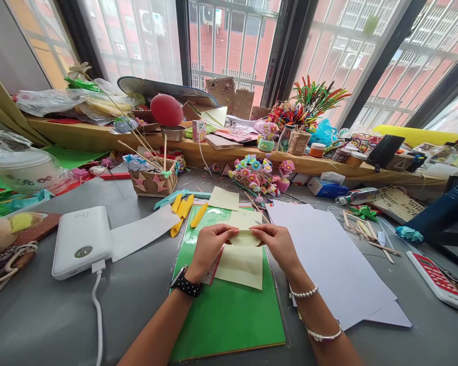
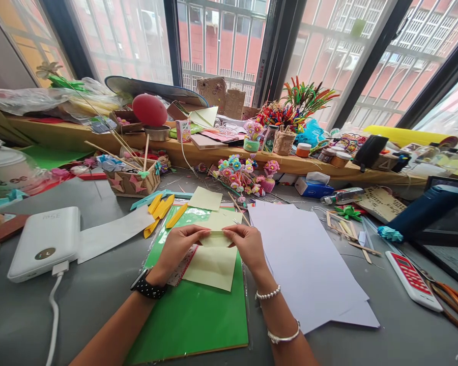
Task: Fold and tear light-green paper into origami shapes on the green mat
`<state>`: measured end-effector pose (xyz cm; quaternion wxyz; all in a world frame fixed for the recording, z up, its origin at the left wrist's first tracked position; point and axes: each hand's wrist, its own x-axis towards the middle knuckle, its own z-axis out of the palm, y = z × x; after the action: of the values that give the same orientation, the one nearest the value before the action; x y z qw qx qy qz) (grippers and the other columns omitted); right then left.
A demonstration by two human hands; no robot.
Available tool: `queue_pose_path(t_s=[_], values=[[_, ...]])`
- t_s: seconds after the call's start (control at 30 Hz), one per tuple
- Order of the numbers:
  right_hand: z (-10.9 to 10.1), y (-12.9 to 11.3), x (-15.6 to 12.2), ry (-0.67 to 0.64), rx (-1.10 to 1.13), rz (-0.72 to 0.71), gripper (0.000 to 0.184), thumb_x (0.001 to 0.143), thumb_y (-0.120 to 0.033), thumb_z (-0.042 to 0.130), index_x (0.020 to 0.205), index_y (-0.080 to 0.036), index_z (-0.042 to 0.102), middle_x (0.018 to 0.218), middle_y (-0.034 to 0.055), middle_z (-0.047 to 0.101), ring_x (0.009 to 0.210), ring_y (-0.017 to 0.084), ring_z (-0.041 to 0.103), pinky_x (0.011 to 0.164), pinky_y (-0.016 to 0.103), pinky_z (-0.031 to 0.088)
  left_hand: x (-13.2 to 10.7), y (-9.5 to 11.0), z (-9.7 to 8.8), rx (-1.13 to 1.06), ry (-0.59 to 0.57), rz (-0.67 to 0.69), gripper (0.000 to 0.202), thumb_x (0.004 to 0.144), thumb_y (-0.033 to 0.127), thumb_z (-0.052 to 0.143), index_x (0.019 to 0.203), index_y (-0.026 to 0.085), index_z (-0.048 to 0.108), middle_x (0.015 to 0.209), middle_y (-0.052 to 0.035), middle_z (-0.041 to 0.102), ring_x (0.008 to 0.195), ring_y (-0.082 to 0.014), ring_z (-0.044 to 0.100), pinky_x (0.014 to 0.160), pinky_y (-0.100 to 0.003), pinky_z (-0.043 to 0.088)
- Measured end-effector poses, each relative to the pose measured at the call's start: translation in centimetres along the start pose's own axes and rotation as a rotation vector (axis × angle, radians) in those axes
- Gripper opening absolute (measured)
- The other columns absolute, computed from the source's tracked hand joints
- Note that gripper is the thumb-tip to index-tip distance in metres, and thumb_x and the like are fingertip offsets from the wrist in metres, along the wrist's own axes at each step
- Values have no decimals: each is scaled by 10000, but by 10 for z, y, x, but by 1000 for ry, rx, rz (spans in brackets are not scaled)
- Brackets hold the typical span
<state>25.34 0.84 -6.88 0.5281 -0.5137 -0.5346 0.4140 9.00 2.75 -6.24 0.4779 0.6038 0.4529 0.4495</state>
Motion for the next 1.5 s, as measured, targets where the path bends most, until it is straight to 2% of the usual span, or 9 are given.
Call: queue_pose_path(t_s=[0.23,0.5,0.63,0.73,0.93,1.17,1.3,1.5], values=[[0,0,0,76,-19,-16,156,619,-304,631,623,-149,640,573,10,602,507,110,531,470,222,464,1,-2,1,18,1,60,183,677,317,574,682,145,637,690,-17,634,642,-129,548,571,-202,442],[1,4,1,100,-56,-39,225,651,-370,596,636,-152,647,582,24,600,458,116,531,459,240,457,0,-2,1,46,7,99,207,693,344,553,706,150,623,723,-25,635,677,-145,555,610,-228,441],[-1,2,-1,86,-67,-34,208,653,-348,599,629,-148,648,563,20,594,455,111,524,458,233,449,0,-2,1,37,-78,80,215,693,338,552,734,140,626,745,-38,632,701,-151,550,613,-224,430],[0,-2,-2,29,-67,-47,186,658,-324,596,620,-151,649,558,15,592,475,111,519,464,226,448,1,-2,1,66,-124,76,207,685,327,561,726,138,636,740,-40,638,694,-150,547,601,-216,422],[3,-5,-4,-57,-147,-91,167,654,-314,606,689,-158,651,659,35,637,576,135,555,517,228,441,0,-3,1,124,-123,117,204,685,325,556,693,144,649,699,-36,650,662,-147,551,586,-214,419],[5,-3,-4,-36,-240,-122,144,679,-295,578,652,-167,640,615,26,625,569,136,545,511,222,416,-1,0,2,143,-126,146,203,681,330,554,663,154,653,671,-34,655,634,-148,559,562,-213,426],[5,-4,-4,-55,-222,-116,137,670,-290,584,648,-166,637,627,26,628,579,138,551,516,224,423,-2,0,2,160,-112,160,211,676,342,551,647,160,655,653,-29,654,617,-146,557,549,-213,423],[5,-5,-5,-13,-155,-67,132,643,-287,606,627,-168,659,559,12,615,499,119,521,462,218,429,0,-3,2,194,-59,142,212,647,348,575,623,153,657,615,-25,648,587,-145,548,528,-213,412]])
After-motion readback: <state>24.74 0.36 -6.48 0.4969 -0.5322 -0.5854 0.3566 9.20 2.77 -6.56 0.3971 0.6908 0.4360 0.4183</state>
